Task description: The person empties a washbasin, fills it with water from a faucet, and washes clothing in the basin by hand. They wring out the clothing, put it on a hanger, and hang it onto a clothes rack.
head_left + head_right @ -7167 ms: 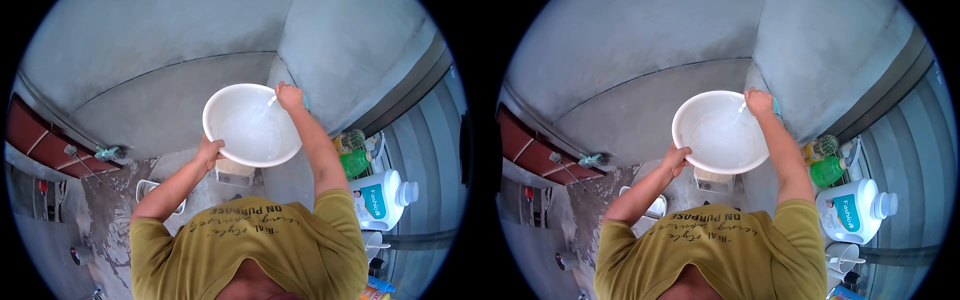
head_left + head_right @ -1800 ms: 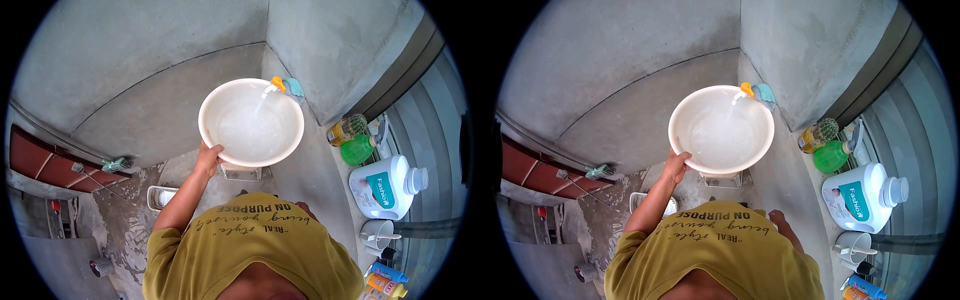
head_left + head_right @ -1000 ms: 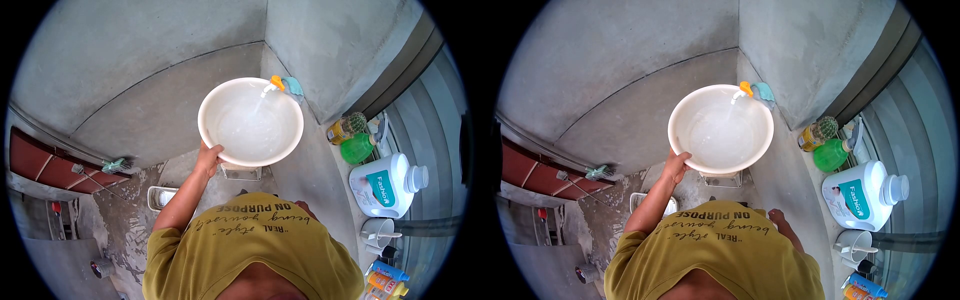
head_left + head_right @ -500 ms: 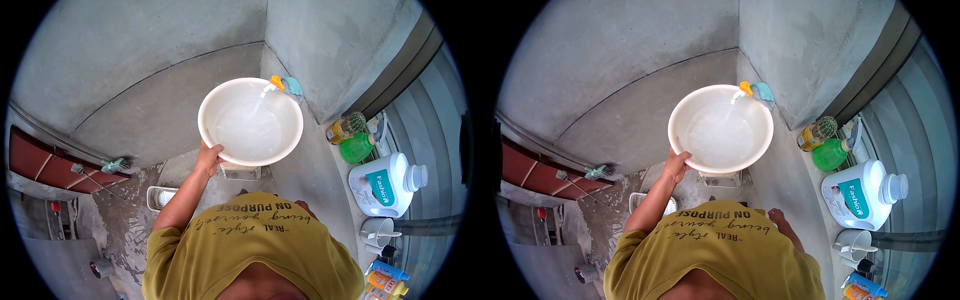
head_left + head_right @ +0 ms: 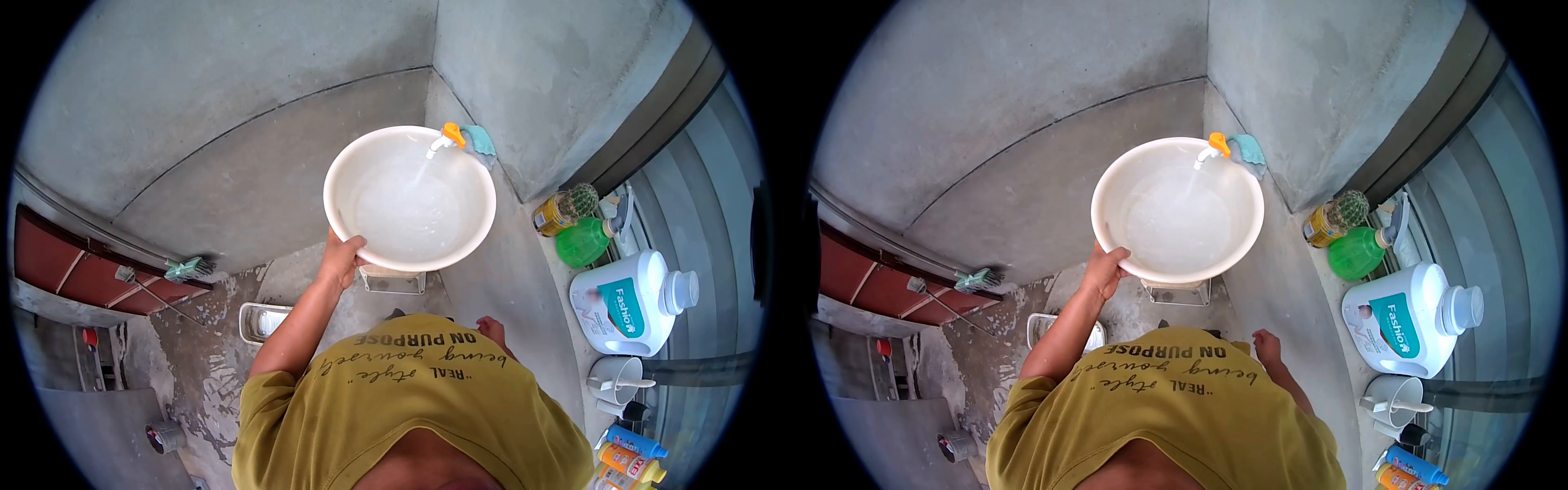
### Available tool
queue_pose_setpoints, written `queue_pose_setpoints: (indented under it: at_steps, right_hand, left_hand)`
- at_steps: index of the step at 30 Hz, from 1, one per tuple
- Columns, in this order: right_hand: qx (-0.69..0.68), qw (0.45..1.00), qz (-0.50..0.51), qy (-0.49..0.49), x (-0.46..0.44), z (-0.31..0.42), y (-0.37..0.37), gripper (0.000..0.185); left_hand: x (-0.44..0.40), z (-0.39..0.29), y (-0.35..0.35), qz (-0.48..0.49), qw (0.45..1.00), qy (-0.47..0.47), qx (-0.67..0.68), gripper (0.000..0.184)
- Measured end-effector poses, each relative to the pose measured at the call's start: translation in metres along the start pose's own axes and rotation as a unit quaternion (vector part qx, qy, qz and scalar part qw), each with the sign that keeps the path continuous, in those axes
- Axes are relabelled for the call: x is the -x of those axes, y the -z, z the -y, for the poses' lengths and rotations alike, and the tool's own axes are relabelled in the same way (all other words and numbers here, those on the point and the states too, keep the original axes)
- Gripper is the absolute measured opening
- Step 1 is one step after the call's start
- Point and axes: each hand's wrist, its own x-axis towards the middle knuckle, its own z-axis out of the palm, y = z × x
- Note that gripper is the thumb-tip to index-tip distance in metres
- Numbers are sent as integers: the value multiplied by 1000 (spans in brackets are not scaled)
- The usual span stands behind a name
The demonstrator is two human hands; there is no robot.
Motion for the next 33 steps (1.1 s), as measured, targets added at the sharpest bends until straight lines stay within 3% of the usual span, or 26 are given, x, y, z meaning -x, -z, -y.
queue_pose_setpoints:
  at_steps: [7,11,13,15,19,22,25,33]
  right_hand:
    - [-159,946,-228,168,-13,180,53,7]
    - [-132,876,-292,360,-41,304,97,11]
    - [-131,862,-275,404,-65,351,115,15]
    - [-19,828,-294,477,-96,384,131,23]
    - [171,802,-212,532,-153,432,150,31]
    - [292,786,-138,527,-197,437,147,34]
    - [472,730,-20,494,-215,442,153,36]
    - [520,634,22,572,-246,441,160,23]
  left_hand:
    - [-1,1,0,4,1000,3,0,71]
    - [-3,7,3,0,1000,-1,7,72]
    - [-1,5,3,-1,1000,-5,13,72]
    - [0,2,2,-2,1000,-11,10,73]
    - [3,1,2,7,1000,-17,11,74]
    - [3,1,2,6,1000,-18,15,75]
    - [0,3,4,5,1000,-13,27,75]
    - [-7,7,10,4,1000,-16,26,72]
